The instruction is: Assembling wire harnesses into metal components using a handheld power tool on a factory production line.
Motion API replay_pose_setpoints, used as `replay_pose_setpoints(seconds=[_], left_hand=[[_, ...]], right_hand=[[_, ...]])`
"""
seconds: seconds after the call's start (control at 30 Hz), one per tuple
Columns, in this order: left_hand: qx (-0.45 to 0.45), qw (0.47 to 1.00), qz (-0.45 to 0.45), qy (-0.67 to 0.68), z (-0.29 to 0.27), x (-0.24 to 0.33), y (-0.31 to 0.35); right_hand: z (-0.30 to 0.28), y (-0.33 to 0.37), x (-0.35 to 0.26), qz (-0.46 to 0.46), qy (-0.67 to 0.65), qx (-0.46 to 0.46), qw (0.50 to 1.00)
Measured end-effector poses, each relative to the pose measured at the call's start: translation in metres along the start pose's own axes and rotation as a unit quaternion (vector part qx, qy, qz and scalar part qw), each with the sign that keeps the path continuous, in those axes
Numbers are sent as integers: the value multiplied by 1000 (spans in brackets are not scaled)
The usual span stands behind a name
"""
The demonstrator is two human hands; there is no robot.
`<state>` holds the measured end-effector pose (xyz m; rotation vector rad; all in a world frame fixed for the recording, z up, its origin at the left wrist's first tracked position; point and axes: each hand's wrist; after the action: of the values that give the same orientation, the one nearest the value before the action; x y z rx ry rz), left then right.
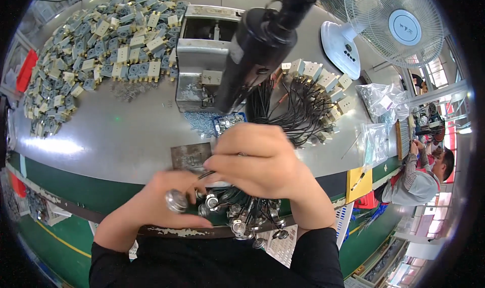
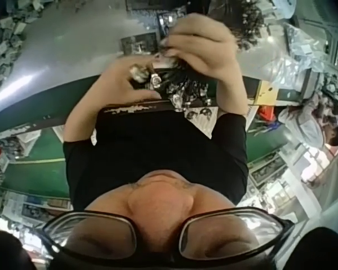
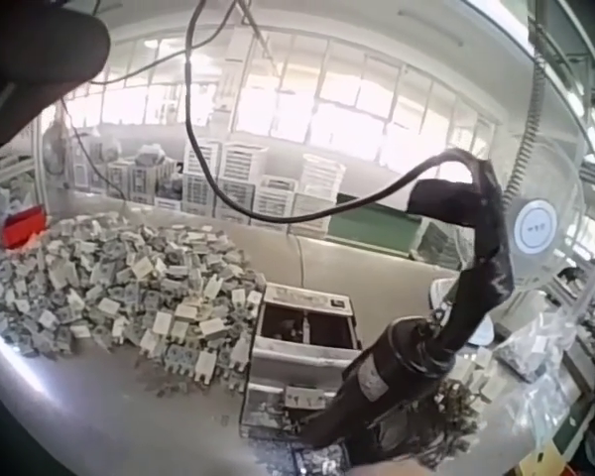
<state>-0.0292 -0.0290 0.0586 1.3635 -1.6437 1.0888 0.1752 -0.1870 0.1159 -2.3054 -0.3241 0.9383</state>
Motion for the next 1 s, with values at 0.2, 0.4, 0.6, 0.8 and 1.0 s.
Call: replay_pose_setpoints(seconds=[0.2, 0.4, 0.6, 0.8, 1.0], left_hand=[[176, 925, 11, 336, -15, -11, 16], [218, 933, 85, 273, -17, -28, 16], [144, 983, -9, 118, -45, -19, 23], [183, 979, 93, 2, -46, -28, 7], [108, 993, -37, 25, -34, -20, -1]], right_hand=[[33, -5, -11, 143, -39, -4, 989], [52, -7, -13, 161, -73, -26, 984], [41, -2, -9, 125, -52, -90, 987], [37, -7, -13, 113, -6, -77, 991], [35, -6, -8, 104, 26, -17, 994]])
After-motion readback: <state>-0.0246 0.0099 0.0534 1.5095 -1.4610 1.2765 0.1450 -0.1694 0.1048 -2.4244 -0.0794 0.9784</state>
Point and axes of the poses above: each hand's wrist, its own y-axis away from the middle knuckle, its own z-axis out of the palm, x = y × z, and after that the axes turned 6 degrees about -y, right-handed
